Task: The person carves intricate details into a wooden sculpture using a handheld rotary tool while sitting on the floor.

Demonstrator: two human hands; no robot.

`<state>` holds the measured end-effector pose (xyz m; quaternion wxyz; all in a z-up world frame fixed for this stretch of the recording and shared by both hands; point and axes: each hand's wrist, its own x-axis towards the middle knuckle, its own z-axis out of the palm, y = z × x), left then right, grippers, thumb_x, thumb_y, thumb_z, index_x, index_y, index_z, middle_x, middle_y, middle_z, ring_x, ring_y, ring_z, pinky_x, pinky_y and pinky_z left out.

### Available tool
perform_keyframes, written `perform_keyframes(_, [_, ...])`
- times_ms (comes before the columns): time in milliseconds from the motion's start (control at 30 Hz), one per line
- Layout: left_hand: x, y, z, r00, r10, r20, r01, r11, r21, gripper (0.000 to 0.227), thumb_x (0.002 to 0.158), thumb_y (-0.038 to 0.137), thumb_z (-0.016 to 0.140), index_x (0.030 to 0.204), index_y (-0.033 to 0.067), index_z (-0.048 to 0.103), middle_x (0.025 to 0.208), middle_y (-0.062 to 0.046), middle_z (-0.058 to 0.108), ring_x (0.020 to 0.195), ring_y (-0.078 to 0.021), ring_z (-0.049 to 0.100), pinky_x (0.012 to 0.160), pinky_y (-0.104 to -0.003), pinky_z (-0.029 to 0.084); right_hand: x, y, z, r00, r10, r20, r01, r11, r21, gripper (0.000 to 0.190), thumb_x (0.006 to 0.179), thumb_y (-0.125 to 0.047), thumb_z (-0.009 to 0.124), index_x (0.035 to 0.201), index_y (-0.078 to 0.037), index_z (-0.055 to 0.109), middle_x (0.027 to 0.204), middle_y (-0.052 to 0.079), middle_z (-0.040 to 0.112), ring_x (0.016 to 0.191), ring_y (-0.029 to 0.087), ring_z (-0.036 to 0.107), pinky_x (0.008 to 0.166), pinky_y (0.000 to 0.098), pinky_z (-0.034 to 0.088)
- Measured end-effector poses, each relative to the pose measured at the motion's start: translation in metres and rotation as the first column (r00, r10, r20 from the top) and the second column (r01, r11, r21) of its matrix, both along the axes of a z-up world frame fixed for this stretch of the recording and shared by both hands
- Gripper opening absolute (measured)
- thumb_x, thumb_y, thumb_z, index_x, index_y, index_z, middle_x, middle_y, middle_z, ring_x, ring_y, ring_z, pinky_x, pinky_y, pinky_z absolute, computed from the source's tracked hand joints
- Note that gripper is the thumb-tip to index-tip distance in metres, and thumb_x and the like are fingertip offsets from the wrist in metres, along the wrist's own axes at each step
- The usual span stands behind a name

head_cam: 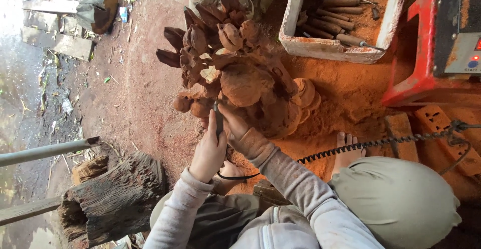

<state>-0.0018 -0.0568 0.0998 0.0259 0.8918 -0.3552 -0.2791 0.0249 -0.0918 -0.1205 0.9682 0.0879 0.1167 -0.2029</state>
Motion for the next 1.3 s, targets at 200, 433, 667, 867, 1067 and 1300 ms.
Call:
perform_keyframes(200, [0.000, 0.003, 0.001, 0.999, -0.042, 0.011, 0.042, 0.999, 0.015, 0.076, 0.100, 0.028, 0.045, 0.165, 0.0245, 0.005, 0.128, -0.030, 0.060, 0.117, -0.0505, 0.062, 0.094, -0.059, 0.052, -0.061, -0.032, 0.121, 0.980, -0.138, -0.141, 0.106, 0.971, -0.215, 0.042, 0.105, -0.026, 0.061, 0.141, -0.008, 0.049, 0.145, 0.007, 0.052, 0.131, 0.014, 0.048, 0.121, 0.0392, 0.038])
perform_keyframes(433, [0.010, 0.012, -0.001, 0.998, -0.059, -0.020, 0.057, 0.997, -0.053, 0.077, 0.099, 0.027, 0.048, 0.165, 0.0258, 0.009, 0.131, -0.028, 0.060, 0.116, -0.0502, 0.062, 0.090, -0.058, 0.052, -0.037, -0.010, 0.086, 0.963, -0.239, -0.128, 0.205, 0.951, -0.231, 0.027, 0.101, -0.013, 0.067, 0.126, -0.008, 0.060, 0.131, 0.012, 0.061, 0.117, 0.013, 0.057, 0.110, 0.0352, 0.049])
perform_keyframes(667, [0.007, 0.013, 0.004, 0.994, -0.100, 0.039, 0.102, 0.994, -0.051, 0.077, 0.100, 0.027, 0.050, 0.165, 0.0273, 0.007, 0.126, -0.027, 0.062, 0.111, -0.0502, 0.065, 0.087, -0.058, 0.054, -0.049, -0.026, 0.127, 0.950, -0.268, -0.159, 0.228, 0.946, -0.231, 0.023, 0.103, -0.014, 0.064, 0.124, -0.010, 0.055, 0.124, 0.004, 0.061, 0.114, 0.011, 0.056, 0.111, 0.0301, 0.048])
perform_keyframes(867, [0.014, 0.024, -0.016, 0.995, -0.090, 0.030, 0.091, 0.995, -0.043, 0.078, 0.099, 0.027, 0.050, 0.165, 0.0270, 0.008, 0.118, -0.027, 0.065, 0.106, -0.0510, 0.067, 0.084, -0.059, 0.054, -0.030, -0.009, 0.056, 0.969, -0.197, -0.151, 0.160, 0.961, -0.224, 0.022, 0.105, -0.020, 0.061, 0.124, -0.008, 0.059, 0.126, 0.010, 0.063, 0.114, 0.017, 0.059, 0.109, 0.0352, 0.050])
perform_keyframes(1067, [0.010, 0.017, -0.004, 0.994, -0.102, 0.046, 0.104, 0.993, -0.049, 0.079, 0.099, 0.025, 0.051, 0.165, 0.0265, 0.009, 0.119, -0.027, 0.065, 0.106, -0.0497, 0.068, 0.084, -0.057, 0.056, -0.033, -0.015, 0.062, 0.977, -0.139, -0.160, 0.107, 0.975, -0.194, 0.029, 0.106, -0.029, 0.060, 0.128, -0.010, 0.059, 0.127, 0.008, 0.063, 0.116, 0.018, 0.061, 0.108, 0.0353, 0.051])
perform_keyframes(1300, [0.013, 0.019, -0.008, 0.995, -0.090, 0.038, 0.091, 0.995, -0.044, 0.078, 0.098, 0.025, 0.050, 0.165, 0.0237, 0.010, 0.117, -0.028, 0.066, 0.105, -0.0497, 0.068, 0.083, -0.058, 0.056, -0.031, -0.009, 0.068, 0.965, -0.085, -0.248, 0.039, 0.982, -0.187, 0.036, 0.103, -0.030, 0.065, 0.130, -0.007, 0.061, 0.129, 0.012, 0.063, 0.118, 0.023, 0.063, 0.110, 0.0431, 0.050])
